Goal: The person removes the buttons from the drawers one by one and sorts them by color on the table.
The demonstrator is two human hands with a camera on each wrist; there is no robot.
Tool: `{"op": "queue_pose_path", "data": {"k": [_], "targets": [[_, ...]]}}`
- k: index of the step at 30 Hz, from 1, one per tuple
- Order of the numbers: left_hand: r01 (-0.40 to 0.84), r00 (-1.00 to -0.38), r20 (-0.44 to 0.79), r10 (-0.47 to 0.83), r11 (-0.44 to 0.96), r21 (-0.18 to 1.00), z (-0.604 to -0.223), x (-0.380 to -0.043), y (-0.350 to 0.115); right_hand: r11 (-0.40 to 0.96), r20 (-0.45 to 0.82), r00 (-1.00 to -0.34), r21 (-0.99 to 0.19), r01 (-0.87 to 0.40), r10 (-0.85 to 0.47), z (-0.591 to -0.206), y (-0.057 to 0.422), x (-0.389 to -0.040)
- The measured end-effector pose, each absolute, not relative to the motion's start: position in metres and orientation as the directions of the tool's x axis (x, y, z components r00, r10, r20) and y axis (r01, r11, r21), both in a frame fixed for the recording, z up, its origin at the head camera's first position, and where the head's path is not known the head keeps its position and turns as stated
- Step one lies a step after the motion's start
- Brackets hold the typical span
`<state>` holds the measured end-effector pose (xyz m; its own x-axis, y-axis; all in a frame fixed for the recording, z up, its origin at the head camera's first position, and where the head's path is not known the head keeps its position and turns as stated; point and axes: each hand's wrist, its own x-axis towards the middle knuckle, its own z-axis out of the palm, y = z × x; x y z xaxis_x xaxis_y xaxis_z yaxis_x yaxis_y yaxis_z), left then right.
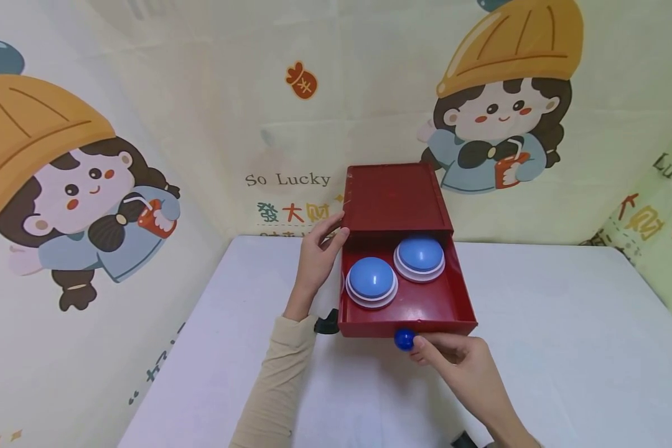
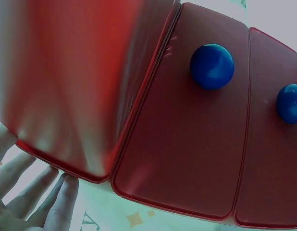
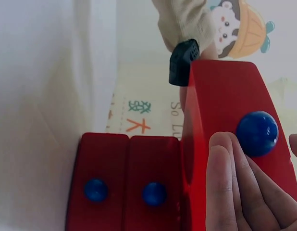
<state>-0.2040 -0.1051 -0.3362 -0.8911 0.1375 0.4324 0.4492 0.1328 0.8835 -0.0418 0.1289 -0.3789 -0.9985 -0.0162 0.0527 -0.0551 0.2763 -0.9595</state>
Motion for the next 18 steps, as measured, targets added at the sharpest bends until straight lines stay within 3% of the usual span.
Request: {"op": "queue_pose_path", "data": {"k": [8, 18], "targets": [[0.443, -0.895, 0.428, 0.128, 0.129, 0.887, -0.338, -0.204, -0.105, 0.341, -0.009, -1.0, -0.94, 0.018, 0.03, -0.368, 0.133, -0.039], [0.44, -0.896, 0.426, 0.123, 0.119, 0.89, -0.338, -0.204, -0.105, 0.344, 0.153, -0.988, -0.927, -0.15, -0.018, -0.351, 0.144, -0.034]]}}
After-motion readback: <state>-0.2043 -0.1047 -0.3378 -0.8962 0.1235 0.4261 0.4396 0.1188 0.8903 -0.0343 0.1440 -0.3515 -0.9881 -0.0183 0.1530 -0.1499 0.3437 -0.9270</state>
